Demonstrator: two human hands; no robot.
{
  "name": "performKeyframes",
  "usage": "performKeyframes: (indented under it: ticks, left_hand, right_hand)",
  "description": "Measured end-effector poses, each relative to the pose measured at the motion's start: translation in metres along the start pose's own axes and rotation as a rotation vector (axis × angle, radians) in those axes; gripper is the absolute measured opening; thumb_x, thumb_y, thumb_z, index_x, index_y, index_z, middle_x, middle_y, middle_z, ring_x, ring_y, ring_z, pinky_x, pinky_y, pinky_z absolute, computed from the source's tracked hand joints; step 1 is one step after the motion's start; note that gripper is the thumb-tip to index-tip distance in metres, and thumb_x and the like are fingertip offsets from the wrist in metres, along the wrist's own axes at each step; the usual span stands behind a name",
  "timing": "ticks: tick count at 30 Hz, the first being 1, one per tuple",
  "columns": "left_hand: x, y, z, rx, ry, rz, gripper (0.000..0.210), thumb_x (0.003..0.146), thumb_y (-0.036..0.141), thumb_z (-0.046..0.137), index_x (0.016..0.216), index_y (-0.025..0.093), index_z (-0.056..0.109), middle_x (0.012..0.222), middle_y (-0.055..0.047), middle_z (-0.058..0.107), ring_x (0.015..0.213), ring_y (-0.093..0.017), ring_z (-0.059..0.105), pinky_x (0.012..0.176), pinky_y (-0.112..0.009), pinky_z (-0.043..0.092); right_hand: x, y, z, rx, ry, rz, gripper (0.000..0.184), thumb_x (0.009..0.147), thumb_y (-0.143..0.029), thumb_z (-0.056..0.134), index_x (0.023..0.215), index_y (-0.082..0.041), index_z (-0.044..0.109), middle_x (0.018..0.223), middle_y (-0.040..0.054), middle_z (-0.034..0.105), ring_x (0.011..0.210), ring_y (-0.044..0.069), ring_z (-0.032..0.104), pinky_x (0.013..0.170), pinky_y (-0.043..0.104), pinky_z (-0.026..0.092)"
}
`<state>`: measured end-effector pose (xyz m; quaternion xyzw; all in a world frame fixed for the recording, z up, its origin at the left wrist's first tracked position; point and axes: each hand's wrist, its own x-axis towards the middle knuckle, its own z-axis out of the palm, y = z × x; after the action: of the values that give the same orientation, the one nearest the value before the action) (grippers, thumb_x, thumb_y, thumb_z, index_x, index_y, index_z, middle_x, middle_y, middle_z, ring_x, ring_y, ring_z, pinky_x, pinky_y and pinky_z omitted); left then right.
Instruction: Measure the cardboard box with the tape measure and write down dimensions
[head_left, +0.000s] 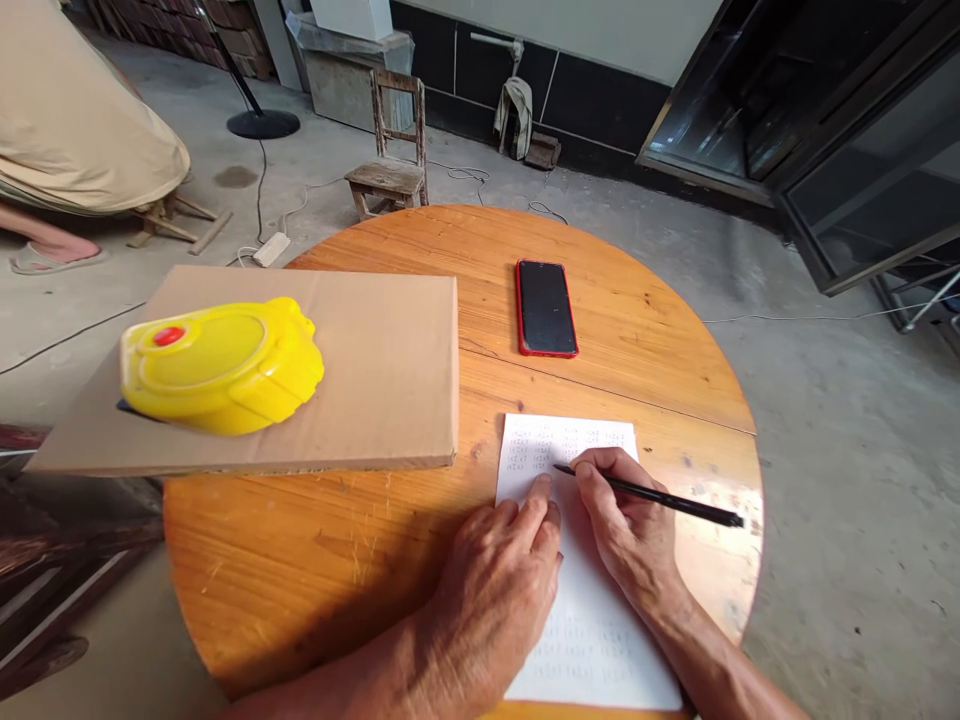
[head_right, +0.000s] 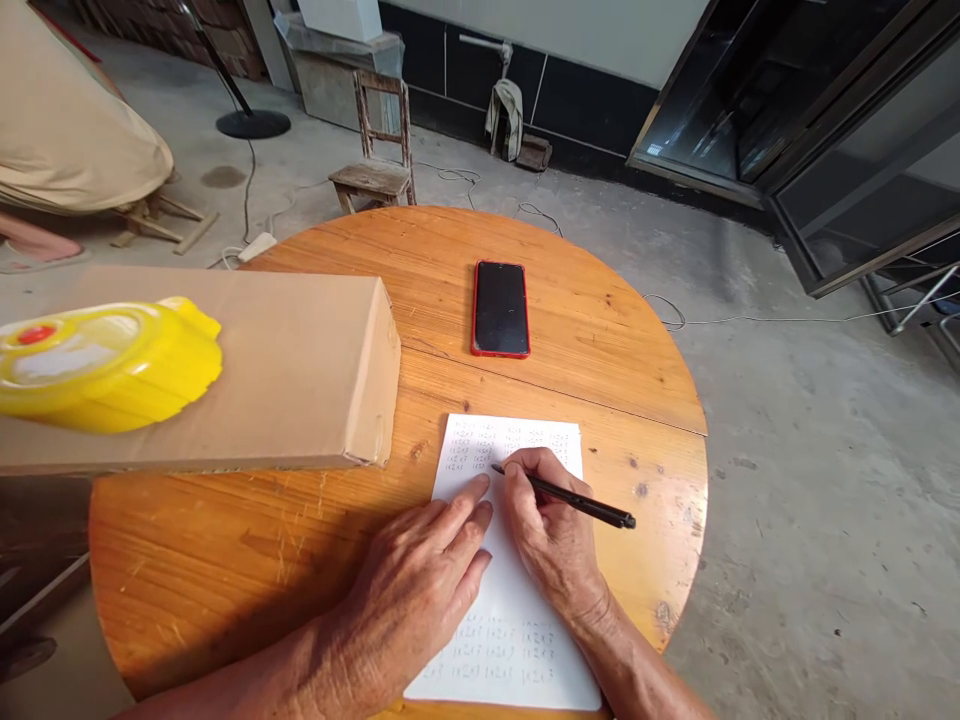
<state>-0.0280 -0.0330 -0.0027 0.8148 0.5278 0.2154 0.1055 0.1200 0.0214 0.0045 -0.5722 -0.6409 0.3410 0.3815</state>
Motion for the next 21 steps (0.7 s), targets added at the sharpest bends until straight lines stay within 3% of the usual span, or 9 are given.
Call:
performKeyframes:
  ticks: [5,16,21]
  left_hand:
    - [-0.0012,0.0004,-0.0001,-0.015,0.001,-0.008,0.026,0.084,0.011,0.060,0.109,0.012,0.065,0.126,-0.012,0.066,0.089,-0.024,0.069,0.077,-0.043,0.061]
    - [0.0008,0.0015,0.0000,-0.024,0.027,-0.013,0.012,0.081,0.009,0.061,0.090,0.015,0.066,0.122,-0.010,0.067,0.082,-0.024,0.068,0.073,-0.044,0.061]
    - [0.0008,0.0021,-0.0005,-0.024,0.036,-0.011,0.013,0.081,0.008,0.061,0.090,0.015,0.066,0.121,-0.010,0.068,0.081,-0.024,0.068,0.072,-0.043,0.061]
  right_hand:
    - [0.0025,-0.0020,0.0021,-0.078,0.012,-0.064,0.017,0.091,-0.026,0.052,0.077,-0.020,0.060,0.061,-0.0038,0.055,0.054,0.011,0.047,0.050,0.021,0.040]
    - [0.0011,-0.0008,0.0034,-0.160,-0.011,-0.098,0.016,0.091,-0.025,0.052,0.079,-0.019,0.061,0.059,-0.0054,0.053,0.050,0.009,0.045,0.049,0.020,0.039]
    - [0.0017,-0.0016,0.0034,-0.195,0.002,-0.124,0.016,0.091,-0.023,0.052,0.078,-0.018,0.060,0.058,-0.0056,0.053,0.050,0.009,0.046,0.049,0.020,0.039]
